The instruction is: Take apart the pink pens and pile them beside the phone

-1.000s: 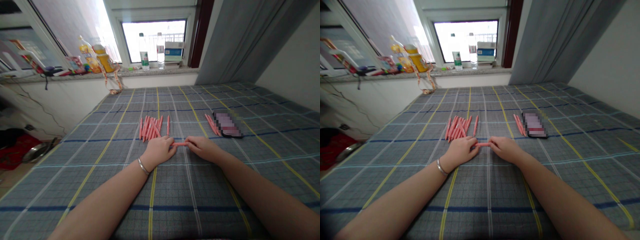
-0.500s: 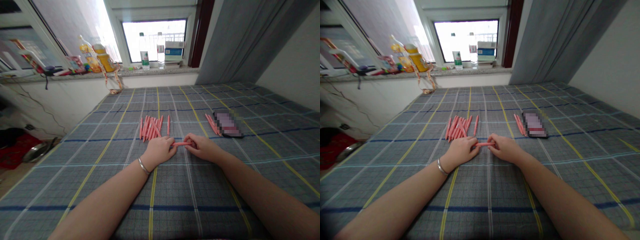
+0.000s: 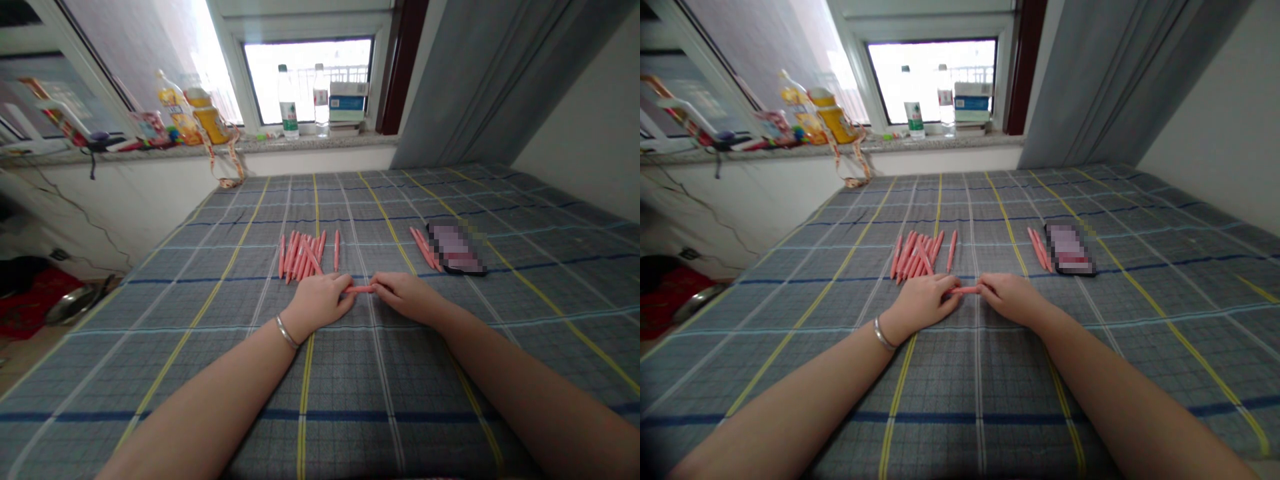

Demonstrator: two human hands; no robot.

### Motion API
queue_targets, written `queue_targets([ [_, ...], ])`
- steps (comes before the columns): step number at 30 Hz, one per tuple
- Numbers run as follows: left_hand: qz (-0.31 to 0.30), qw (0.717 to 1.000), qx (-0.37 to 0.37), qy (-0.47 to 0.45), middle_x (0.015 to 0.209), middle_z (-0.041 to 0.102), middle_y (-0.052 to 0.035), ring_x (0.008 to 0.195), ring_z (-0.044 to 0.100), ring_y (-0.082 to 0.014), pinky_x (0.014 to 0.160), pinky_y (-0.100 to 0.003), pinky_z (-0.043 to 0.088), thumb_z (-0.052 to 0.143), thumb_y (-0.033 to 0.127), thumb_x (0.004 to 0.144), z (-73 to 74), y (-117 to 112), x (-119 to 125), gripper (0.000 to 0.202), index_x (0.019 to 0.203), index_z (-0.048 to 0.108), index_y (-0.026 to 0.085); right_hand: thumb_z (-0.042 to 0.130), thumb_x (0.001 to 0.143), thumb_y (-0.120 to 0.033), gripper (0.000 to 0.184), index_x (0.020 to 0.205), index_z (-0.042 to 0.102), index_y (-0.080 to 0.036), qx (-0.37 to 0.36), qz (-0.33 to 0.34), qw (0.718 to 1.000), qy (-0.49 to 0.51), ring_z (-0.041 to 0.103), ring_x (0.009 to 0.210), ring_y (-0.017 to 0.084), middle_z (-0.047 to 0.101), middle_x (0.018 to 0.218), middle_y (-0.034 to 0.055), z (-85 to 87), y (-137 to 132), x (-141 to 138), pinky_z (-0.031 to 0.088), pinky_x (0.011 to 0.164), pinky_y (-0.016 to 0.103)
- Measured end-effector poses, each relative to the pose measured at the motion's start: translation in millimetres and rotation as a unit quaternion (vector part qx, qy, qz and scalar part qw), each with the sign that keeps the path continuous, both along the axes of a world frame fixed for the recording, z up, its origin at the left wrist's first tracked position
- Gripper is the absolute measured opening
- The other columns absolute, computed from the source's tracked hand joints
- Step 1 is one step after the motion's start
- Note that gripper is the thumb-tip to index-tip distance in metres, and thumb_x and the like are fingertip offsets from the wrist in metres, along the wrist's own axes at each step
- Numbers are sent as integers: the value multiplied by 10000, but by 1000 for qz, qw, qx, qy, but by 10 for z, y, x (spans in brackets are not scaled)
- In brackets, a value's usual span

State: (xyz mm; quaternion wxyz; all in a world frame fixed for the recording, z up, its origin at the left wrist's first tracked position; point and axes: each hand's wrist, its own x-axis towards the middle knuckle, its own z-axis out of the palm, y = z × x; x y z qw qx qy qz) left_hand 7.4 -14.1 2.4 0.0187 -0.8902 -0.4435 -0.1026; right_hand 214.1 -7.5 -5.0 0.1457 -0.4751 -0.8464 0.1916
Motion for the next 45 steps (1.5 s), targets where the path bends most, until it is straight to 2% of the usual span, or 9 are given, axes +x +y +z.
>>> queue_targets([
  [3,-9,1000,-2,3,845,630,-30,768,598,-168,624,-253,426,340,401,882,2,-2,-1,316,945,594,224,350,887,-301,269,836,588,-186,2,4,1000,5,560,740,161,641,799,49,0,3,-2,352,634,260],
  [9,9,1000,-9,9,836,629,-45,766,600,-174,633,-263,429,329,406,880,11,-9,1,349,921,620,218,486,810,-318,231,1012,507,-208,-5,-18,998,54,515,606,127,595,731,2,-39,-15,1,330,546,237],
  [14,11,1000,-1,8,825,631,-38,758,601,-179,621,-267,428,331,400,880,-3,-4,-3,336,900,617,225,483,785,-233,167,950,497,-210,15,-26,998,47,502,592,114,579,728,-3,-63,-20,0,333,549,228],
  [21,11,1000,7,10,836,633,-35,755,604,-186,603,-266,424,334,413,877,-28,4,-11,328,904,596,218,462,812,-265,129,911,510,-198,14,-22,999,41,513,609,119,592,739,8,-34,-24,4,330,553,229],
  [34,-13,1000,13,9,848,633,-26,765,609,-180,610,-264,432,310,403,895,-36,19,-16,321,959,573,230,408,872,-362,221,875,548,-191,-6,-10,999,30,534,640,138,611,717,18,-8,-12,9,323,561,238],
  [45,-17,1000,21,13,850,632,-23,765,607,-176,601,-260,426,312,402,900,-10,-1,-14,314,975,565,232,357,886,-319,246,865,567,-193,3,-8,1000,4,553,672,145,628,742,26,-9,-5,10,328,588,242],
])
